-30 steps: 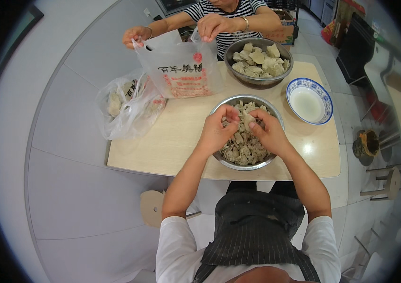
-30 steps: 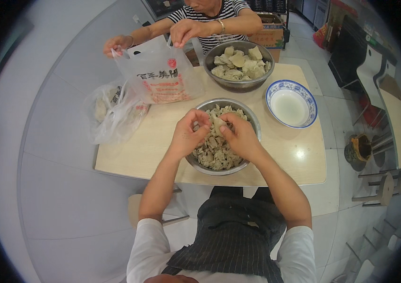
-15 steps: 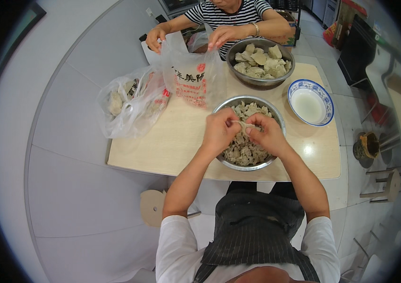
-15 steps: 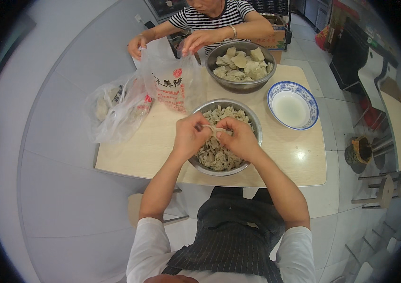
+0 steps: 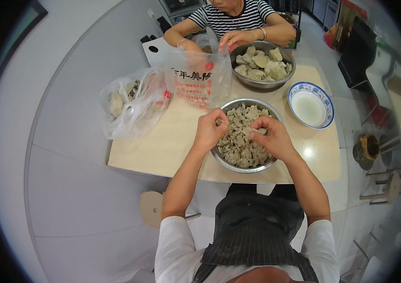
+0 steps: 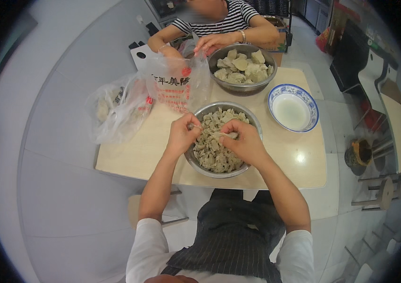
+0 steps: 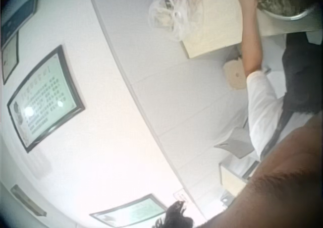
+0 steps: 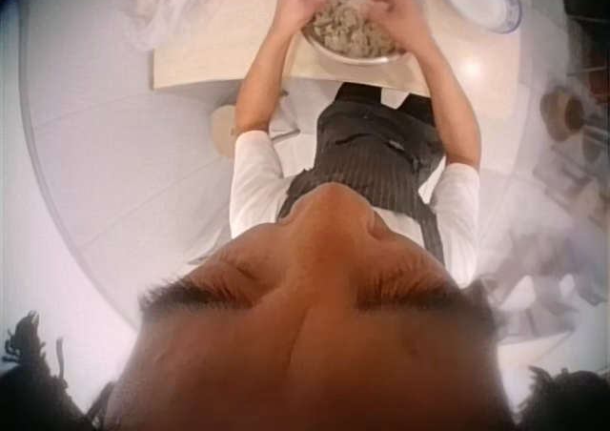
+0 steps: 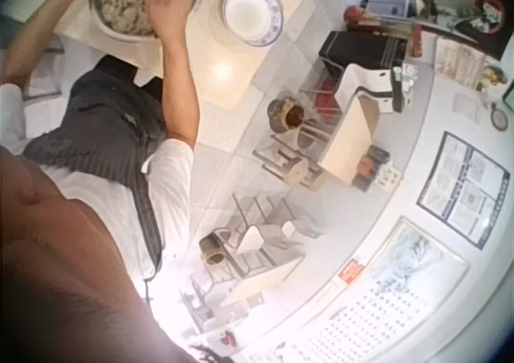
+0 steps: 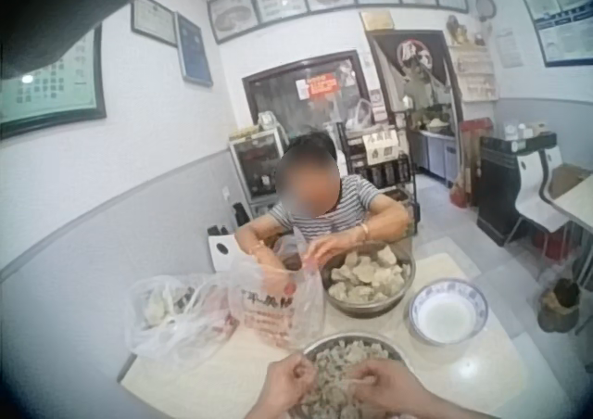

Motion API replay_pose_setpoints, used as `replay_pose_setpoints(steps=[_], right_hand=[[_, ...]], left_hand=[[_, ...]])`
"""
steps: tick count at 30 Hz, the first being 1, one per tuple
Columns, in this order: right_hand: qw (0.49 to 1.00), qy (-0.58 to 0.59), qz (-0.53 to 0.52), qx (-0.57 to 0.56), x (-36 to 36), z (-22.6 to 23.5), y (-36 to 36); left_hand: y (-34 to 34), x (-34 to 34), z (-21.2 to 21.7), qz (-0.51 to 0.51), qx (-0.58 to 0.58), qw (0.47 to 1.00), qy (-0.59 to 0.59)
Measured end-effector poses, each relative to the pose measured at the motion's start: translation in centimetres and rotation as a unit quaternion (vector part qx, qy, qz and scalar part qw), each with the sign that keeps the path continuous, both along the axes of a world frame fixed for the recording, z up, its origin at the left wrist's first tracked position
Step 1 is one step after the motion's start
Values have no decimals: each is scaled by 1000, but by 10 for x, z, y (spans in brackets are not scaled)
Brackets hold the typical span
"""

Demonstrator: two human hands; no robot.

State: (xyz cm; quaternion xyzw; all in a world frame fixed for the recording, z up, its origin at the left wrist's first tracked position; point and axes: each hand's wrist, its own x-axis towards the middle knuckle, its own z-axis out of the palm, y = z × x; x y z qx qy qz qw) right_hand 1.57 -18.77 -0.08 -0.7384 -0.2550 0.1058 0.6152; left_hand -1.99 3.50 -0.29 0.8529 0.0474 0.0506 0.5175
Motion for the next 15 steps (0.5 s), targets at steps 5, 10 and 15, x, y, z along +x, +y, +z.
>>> replay_pose_setpoints(steps=[5,10,15], right_hand=[[995,-84,-26,-50,6,0,8],[998,-38,-8,-46,3,1,7],[996,-77,-28,-27,10,-5,0]], left_hand=[[-28,-2,18,-128,-125,983,-33],[-23,4,-3,-57,20,992,-112],[-2,3,-14,-61,-82,993,-52]])
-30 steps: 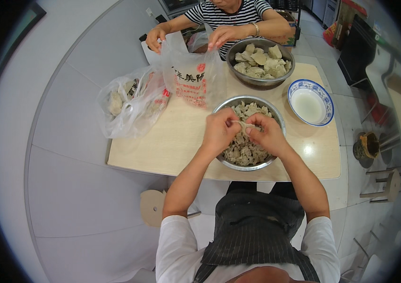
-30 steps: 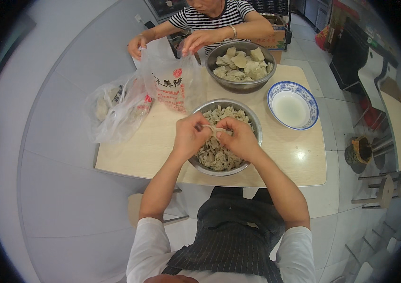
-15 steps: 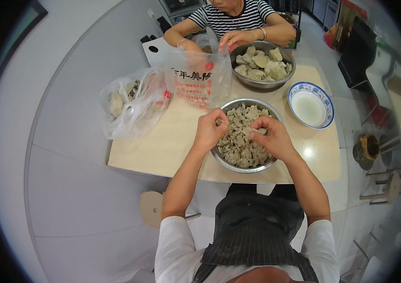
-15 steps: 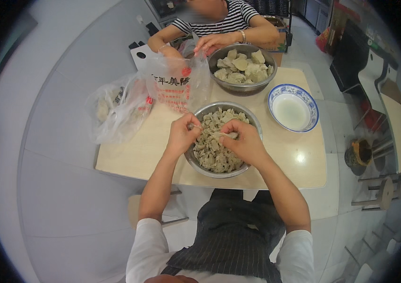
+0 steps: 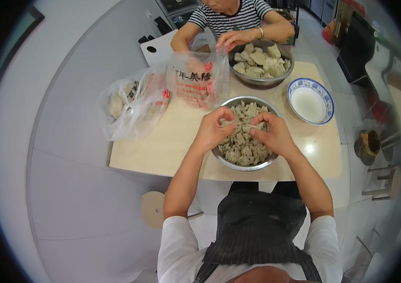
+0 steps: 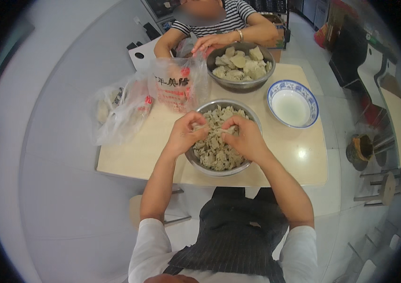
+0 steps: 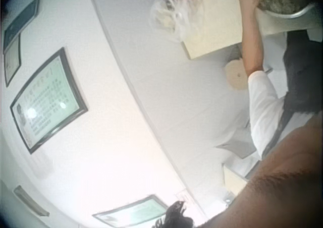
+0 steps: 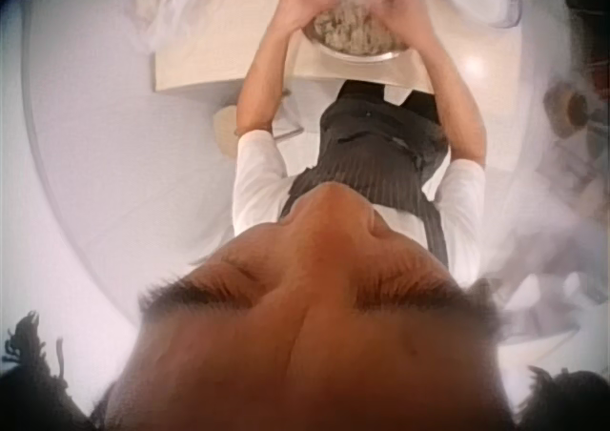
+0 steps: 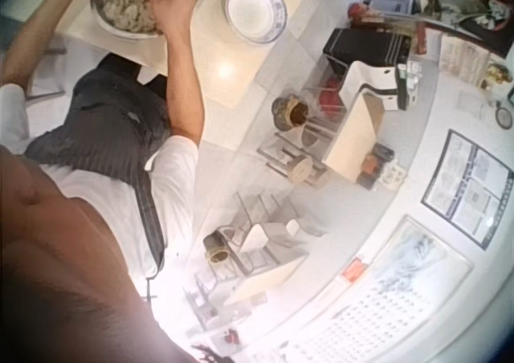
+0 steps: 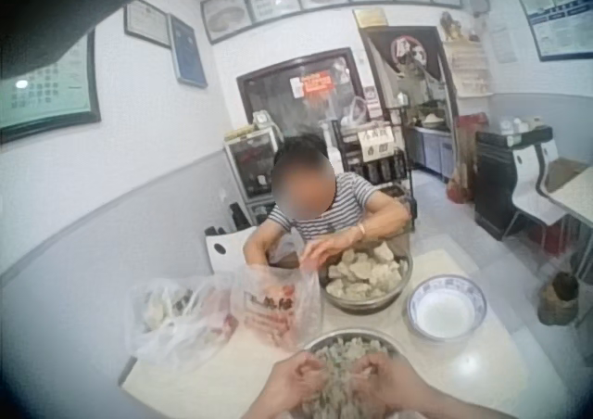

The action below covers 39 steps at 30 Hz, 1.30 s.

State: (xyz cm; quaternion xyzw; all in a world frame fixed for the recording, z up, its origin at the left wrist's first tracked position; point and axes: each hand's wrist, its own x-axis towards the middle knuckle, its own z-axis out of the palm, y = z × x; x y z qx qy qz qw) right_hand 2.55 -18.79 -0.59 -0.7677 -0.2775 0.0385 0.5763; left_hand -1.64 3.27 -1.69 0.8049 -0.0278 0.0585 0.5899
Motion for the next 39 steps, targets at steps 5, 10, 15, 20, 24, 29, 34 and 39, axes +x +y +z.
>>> replay_pose_setpoints(steps=[5,10,15,20,24,29,34,39], right_hand=[[995,86,25,36,-6,0,7],[973,214,39,74,-9,5,3],[998,-63,3,-14,-11,-4,8],[1000,-9,6,-13,-12,-1,12],[990,132,12,55,-16,-6,2],[974,192,54,104,-6,-1,10],[972,211,60,78,-11,2,10],[945,291,69,130,-12,-2,6]], left_hand=[[-20,-3,7,-73,26,997,-30],[-8,3,4,32,139,987,-70],[-22,-8,23,-70,-20,997,38],[-21,-4,-3,-47,30,997,-58],[-4,1,-7,67,75,994,-48],[-22,-6,24,-78,16,996,-49],[-19,-12,17,-47,84,995,-31],[-5,-3,15,41,128,989,-69]])
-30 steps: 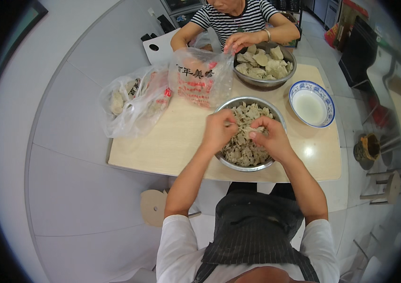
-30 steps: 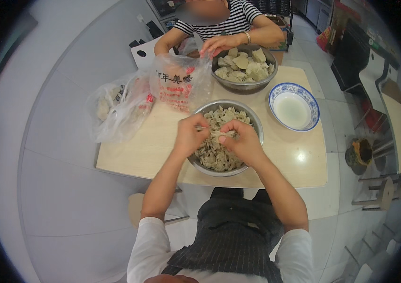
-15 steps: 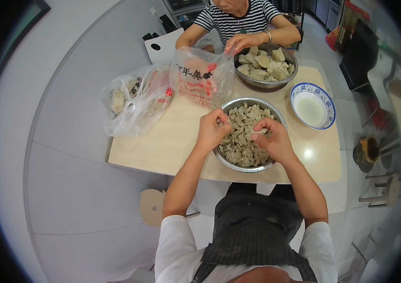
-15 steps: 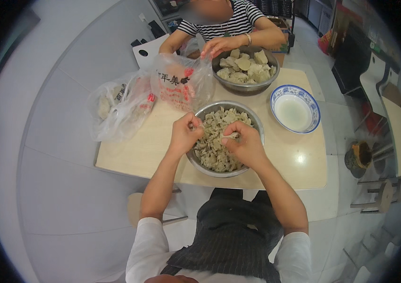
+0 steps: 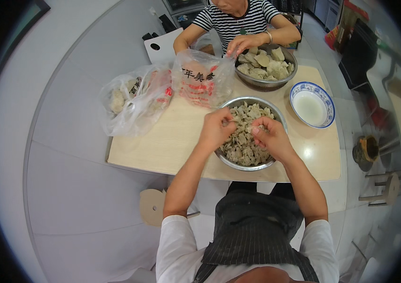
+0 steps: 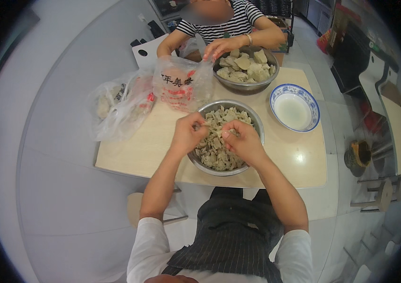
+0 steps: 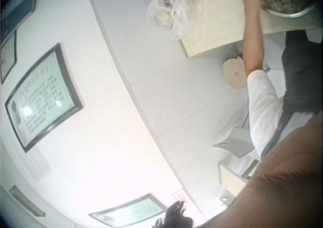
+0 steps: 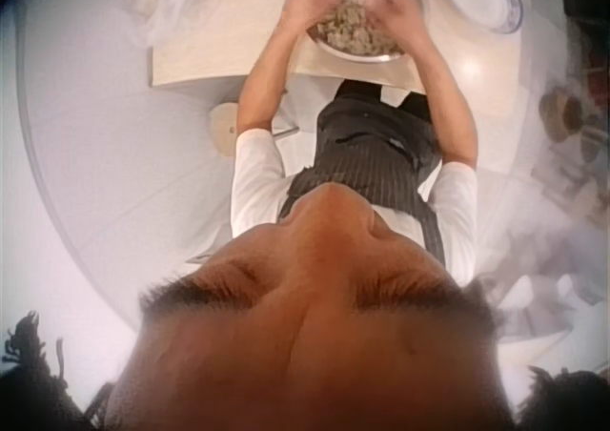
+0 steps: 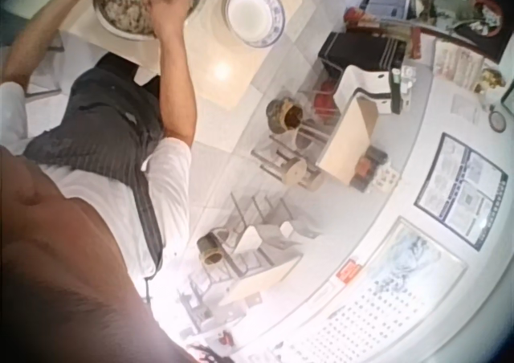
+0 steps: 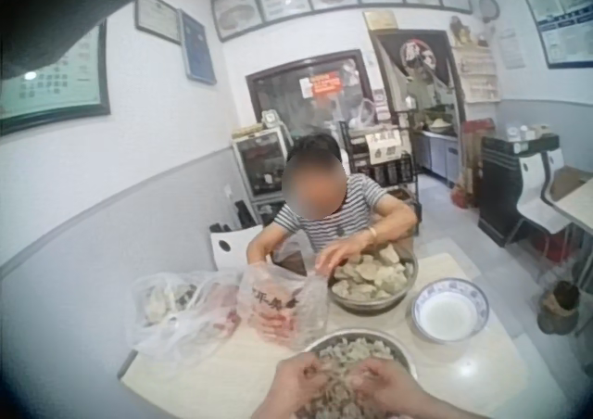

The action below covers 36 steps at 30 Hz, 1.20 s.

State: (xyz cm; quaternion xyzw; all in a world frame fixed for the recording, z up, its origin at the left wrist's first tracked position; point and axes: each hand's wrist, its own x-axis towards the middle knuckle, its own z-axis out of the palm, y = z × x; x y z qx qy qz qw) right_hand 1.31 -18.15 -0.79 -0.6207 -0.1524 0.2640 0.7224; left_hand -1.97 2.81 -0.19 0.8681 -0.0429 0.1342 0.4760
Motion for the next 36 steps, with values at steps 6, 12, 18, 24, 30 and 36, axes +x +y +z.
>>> replay_pose_setpoints(steps=[6,12,18,24,30,36], right_hand=[[999,-21,2,-31,1,13,8],[993,-23,91,-65,10,5,3],[999,-7,42,-32,17,5,2],[987,-132,67,-68,10,4,3],[988,-103,63,-98,8,15,1],[980,-158,26,-119,14,7,-1]], left_hand=[[-19,-8,13,-116,-132,984,39],[-9,-3,-2,-84,-24,996,18],[-4,1,6,-95,-59,992,59],[-21,0,13,-105,-41,993,-31],[-18,3,7,-39,13,999,-7],[-12,7,5,-94,-77,991,-48]])
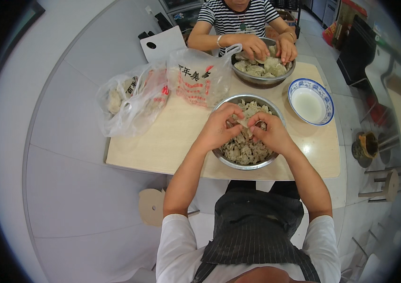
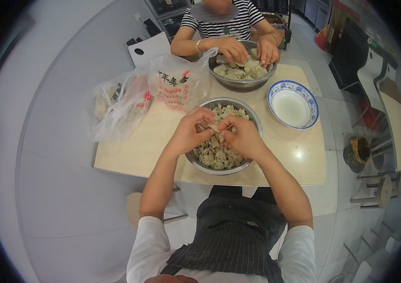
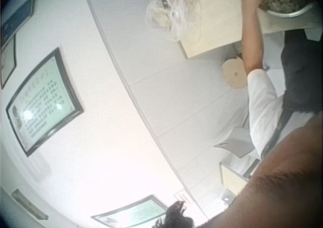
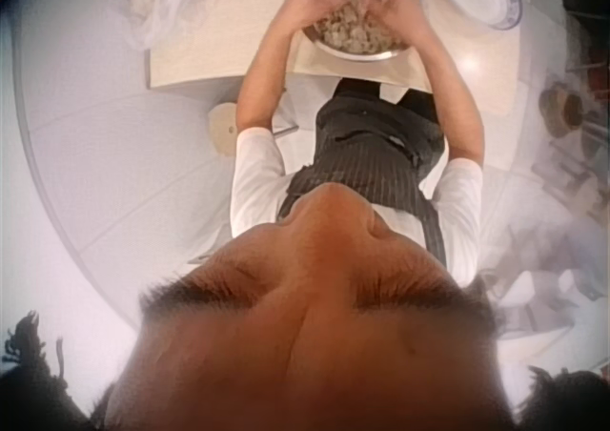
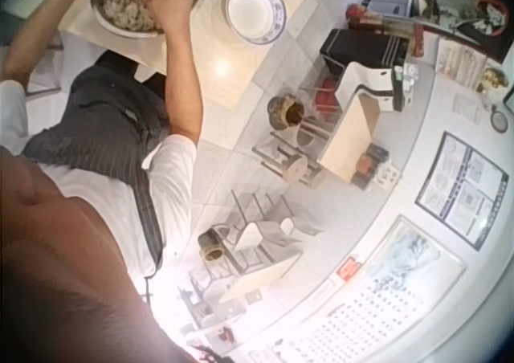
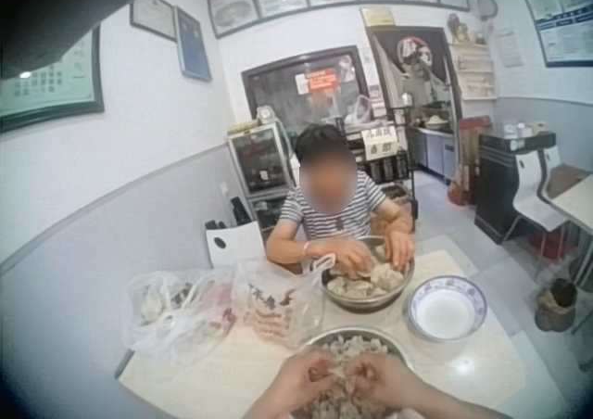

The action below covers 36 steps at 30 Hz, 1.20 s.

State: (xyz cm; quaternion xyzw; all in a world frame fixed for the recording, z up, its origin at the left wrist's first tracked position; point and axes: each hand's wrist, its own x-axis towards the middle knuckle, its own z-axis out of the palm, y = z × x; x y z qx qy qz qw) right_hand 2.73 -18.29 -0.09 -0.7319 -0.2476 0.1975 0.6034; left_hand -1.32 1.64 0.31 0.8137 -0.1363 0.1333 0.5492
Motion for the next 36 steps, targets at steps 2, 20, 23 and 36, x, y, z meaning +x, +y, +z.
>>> replay_pose_setpoints(steps=[2,20,23,36], right_hand=[[999,32,-3,6,-1,3,1],[991,78,7,108,6,4,2],[984,126,23,126,7,10,0],[991,109,50,54,7,21,-1]], left_hand=[[-1,-2,-1,-45,-63,990,116],[-10,-6,9,-23,-59,994,84],[-7,-2,7,28,22,999,32],[-12,-13,23,-79,-92,986,118]])
